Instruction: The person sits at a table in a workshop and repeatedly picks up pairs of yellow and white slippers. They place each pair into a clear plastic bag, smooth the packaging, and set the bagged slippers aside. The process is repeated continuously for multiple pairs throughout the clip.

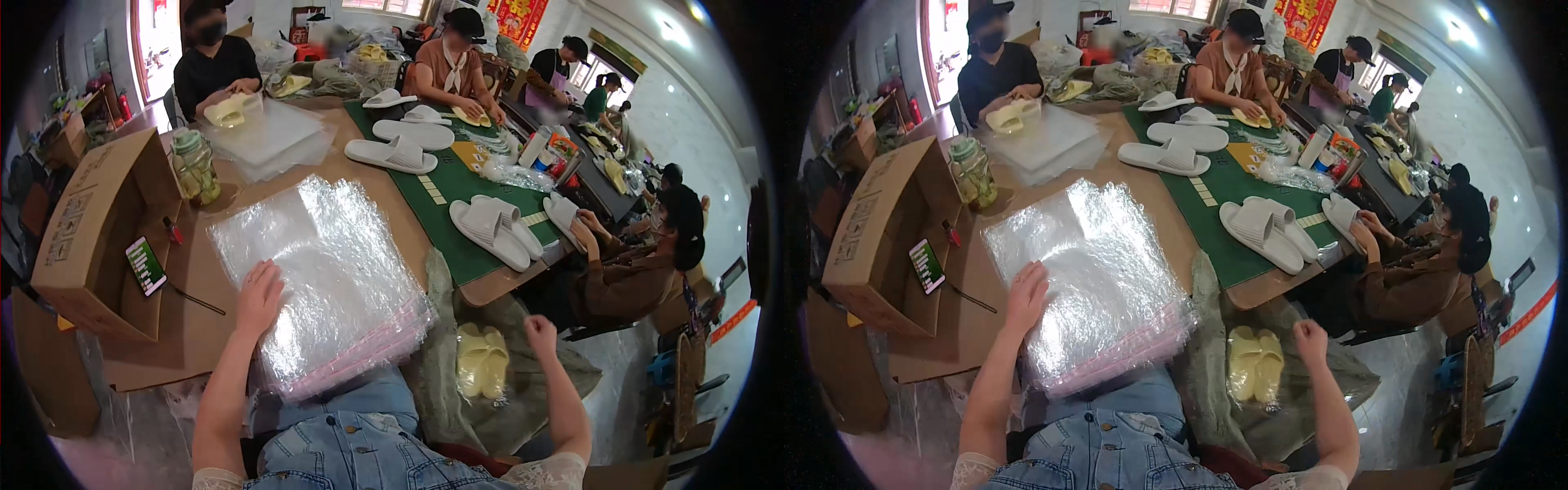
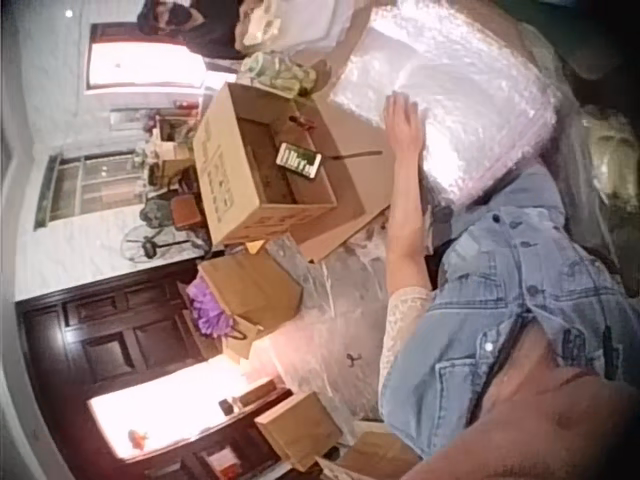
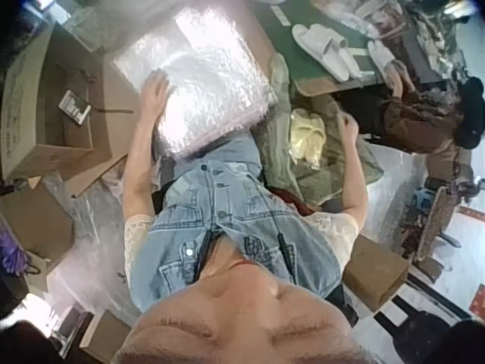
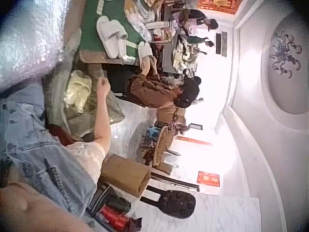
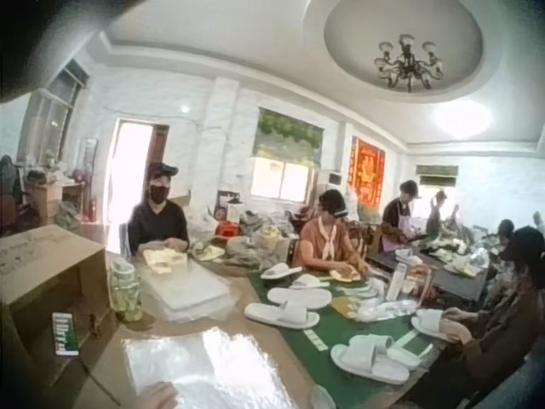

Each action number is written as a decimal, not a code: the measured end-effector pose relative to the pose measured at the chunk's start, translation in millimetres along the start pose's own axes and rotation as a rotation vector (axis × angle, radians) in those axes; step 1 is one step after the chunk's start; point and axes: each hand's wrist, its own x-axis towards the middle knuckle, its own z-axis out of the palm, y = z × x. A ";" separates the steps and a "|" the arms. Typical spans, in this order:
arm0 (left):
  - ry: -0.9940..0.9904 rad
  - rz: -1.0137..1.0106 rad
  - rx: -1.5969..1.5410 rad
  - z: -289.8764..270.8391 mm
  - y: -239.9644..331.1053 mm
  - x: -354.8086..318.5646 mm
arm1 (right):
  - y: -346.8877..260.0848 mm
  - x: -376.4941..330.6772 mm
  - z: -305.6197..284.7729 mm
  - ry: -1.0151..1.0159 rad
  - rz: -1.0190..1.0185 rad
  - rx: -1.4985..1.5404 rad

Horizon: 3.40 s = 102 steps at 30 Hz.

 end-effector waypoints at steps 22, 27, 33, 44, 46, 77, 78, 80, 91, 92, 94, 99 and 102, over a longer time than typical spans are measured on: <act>-0.037 -0.019 0.033 -0.6 10.6 3.1 | -151.1 187.1 153.6 0.276 -0.251 -0.372; -0.128 0.076 0.190 -5.3 4.5 21.9 | -168.8 145.9 149.3 0.239 -0.235 -0.232; -0.360 0.113 0.095 -9.6 63.9 5.1 | -160.0 84.0 122.6 0.213 -0.209 -0.088; -0.456 0.252 0.247 13.0 65.8 -31.0 | -142.5 25.5 77.6 0.085 -0.303 0.722; -0.439 0.204 0.202 11.2 66.6 -27.5 | -157.1 9.6 63.7 -0.102 -0.316 0.715; -0.643 0.367 -0.470 -75.2 142.3 -25.7 | -372.2 -58.5 245.6 -0.198 -0.749 0.345; -0.681 0.333 -0.486 -76.7 138.5 -26.5 | -374.8 -59.7 249.5 -0.156 -0.717 0.300; -0.747 0.254 -0.520 -73.4 121.7 -30.1 | -374.1 -63.4 260.8 -0.080 -0.658 0.211; -0.013 0.258 0.064 -30.5 44.1 13.1 | -380.7 -57.1 238.5 -0.055 -0.749 0.164; -0.021 0.237 0.060 -27.5 45.3 16.0 | -385.9 -55.6 234.8 -0.050 -0.768 0.119; -0.037 0.196 0.053 -21.5 48.6 21.2 | -394.2 -57.7 222.8 -0.038 -0.807 0.030; -0.197 0.298 0.090 -12.5 67.9 30.8 | -384.2 -44.1 254.5 -0.345 -0.500 0.052; -0.231 0.360 0.092 -9.7 63.1 28.6 | -391.4 -49.1 251.1 -0.400 -0.383 0.158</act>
